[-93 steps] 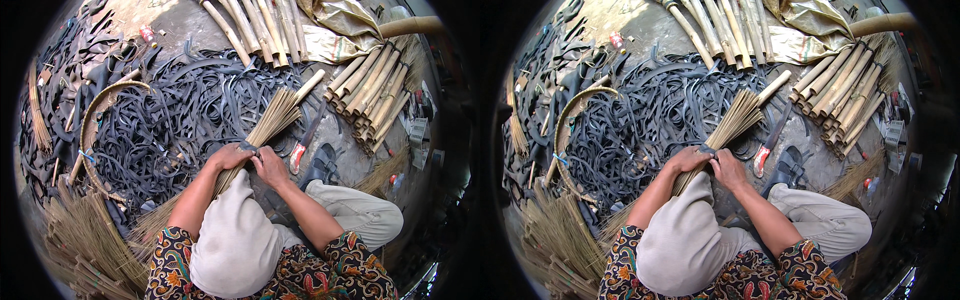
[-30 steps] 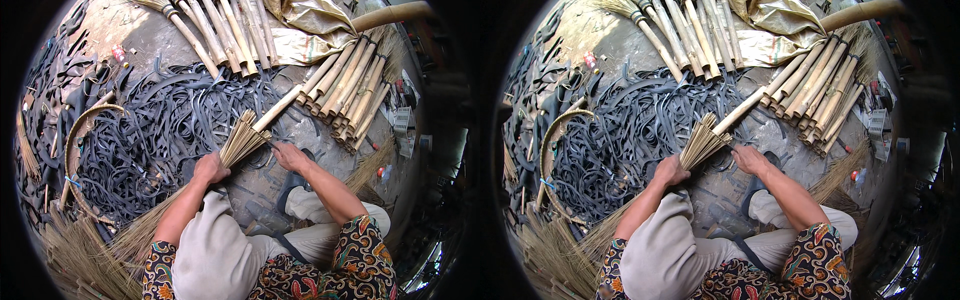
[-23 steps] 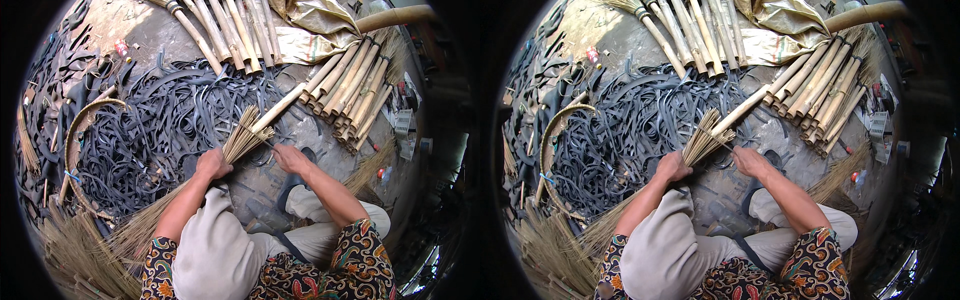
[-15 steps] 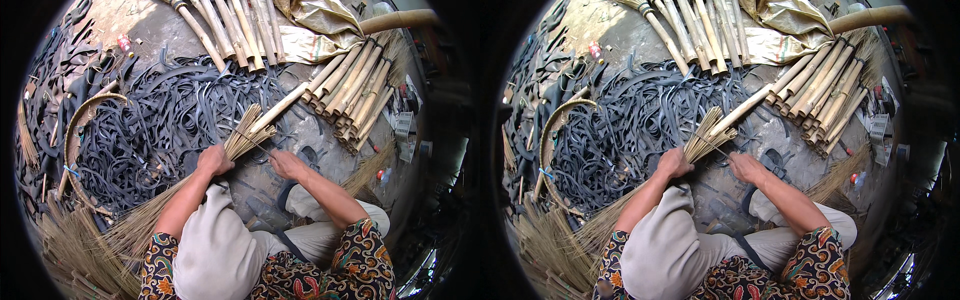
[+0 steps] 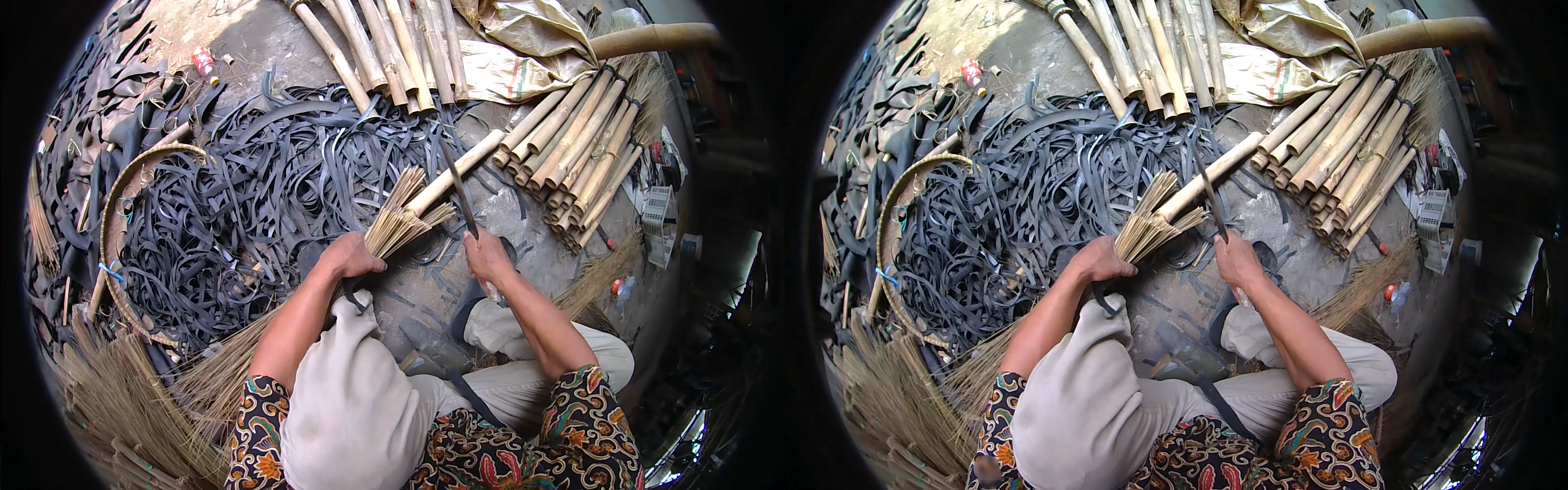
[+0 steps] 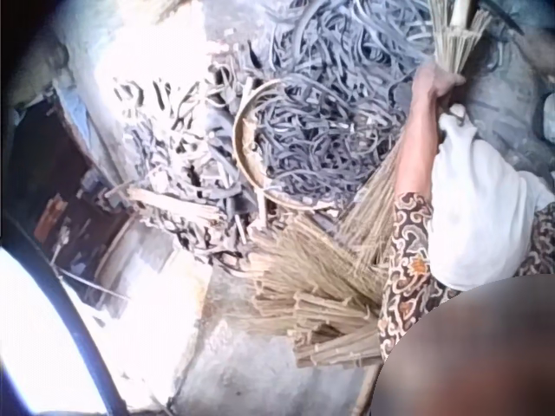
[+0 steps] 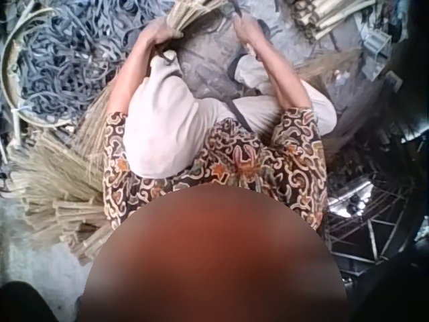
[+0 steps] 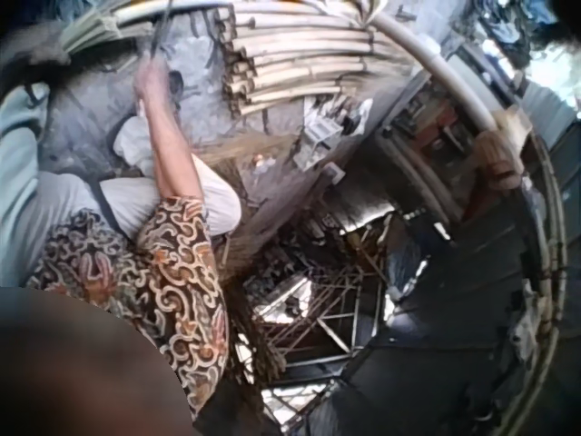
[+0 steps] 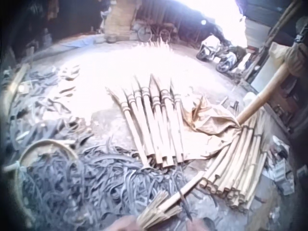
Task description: The person gathers bundles of dried straw, aligns them, and wraps the base with black rubber strips to form a broom head. They then insert a bamboo handle into the wrapped base and continue wrapping to secure it. Finished brooms are placed aside.
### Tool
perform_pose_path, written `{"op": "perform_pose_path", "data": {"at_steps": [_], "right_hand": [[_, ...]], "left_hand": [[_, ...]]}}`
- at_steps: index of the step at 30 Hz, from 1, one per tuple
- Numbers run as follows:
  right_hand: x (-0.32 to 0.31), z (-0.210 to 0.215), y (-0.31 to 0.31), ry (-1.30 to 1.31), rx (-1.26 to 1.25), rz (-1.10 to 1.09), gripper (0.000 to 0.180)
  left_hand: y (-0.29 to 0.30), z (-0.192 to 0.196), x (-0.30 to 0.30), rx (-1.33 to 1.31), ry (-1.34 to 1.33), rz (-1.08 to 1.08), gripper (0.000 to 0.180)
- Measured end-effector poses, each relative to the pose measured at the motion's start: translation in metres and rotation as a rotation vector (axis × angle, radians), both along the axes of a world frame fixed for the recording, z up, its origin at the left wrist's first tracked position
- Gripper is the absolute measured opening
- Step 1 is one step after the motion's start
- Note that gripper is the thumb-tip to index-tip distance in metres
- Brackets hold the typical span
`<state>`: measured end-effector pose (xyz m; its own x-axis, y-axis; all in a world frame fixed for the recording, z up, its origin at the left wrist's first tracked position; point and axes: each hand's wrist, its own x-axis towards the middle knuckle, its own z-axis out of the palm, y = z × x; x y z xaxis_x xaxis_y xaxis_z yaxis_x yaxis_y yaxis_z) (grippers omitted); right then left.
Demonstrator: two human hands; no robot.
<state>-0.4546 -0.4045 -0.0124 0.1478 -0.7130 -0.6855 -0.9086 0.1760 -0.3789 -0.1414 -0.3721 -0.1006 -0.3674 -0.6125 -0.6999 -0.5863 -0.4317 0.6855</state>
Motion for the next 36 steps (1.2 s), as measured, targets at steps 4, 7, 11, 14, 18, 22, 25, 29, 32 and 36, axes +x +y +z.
{"op": "perform_pose_path", "data": {"at_steps": [4, 7, 11, 14, 18, 22, 25, 29, 32, 36], "right_hand": [[0.008, 0.002, 0.008, -0.011, 0.003, 0.276, 0.028], [0.016, 0.001, 0.015, 0.003, -0.017, 0.172, 0.028], [0.023, -0.003, 0.017, -0.008, 0.010, 0.264, 0.029], [0.019, -0.006, -0.001, -0.004, -0.051, 0.197, 0.031], [0.005, -0.005, -0.020, -0.002, 0.011, -0.369, 0.029], [0.004, -0.001, -0.011, 0.027, -0.009, 0.386, 0.029], [0.013, 0.000, -0.003, -0.022, -0.143, -0.055, 0.027], [0.024, 0.006, 0.005, 0.006, 0.022, 0.328, 0.028], [0.032, 0.006, 0.009, -0.020, 0.065, 0.122, 0.030], [0.040, 0.005, 0.019, -0.054, 0.081, 0.169, 0.033]], "left_hand": [[-0.007, -0.001, 0.001, -0.034, 0.003, 0.005, 0.066], [-0.011, 0.006, 0.002, -0.052, 0.054, 0.006, 0.065], [-0.004, 0.030, -0.002, -0.072, -0.275, 0.012, 0.080], [0.003, 0.038, 0.002, -0.149, -0.393, -0.037, 0.079], [0.000, 0.018, 0.014, -0.028, -0.142, -0.043, 0.069], [0.003, -0.006, 0.011, -0.112, 0.130, -0.015, 0.061], [0.009, -0.012, 0.008, -0.126, 0.083, 0.068, 0.062], [0.006, -0.005, 0.009, -0.063, 0.046, 0.050, 0.063], [0.000, 0.007, 0.010, -0.098, 0.032, 0.050, 0.062], [0.002, 0.032, 0.001, -0.065, -0.226, 0.002, 0.066]]}}
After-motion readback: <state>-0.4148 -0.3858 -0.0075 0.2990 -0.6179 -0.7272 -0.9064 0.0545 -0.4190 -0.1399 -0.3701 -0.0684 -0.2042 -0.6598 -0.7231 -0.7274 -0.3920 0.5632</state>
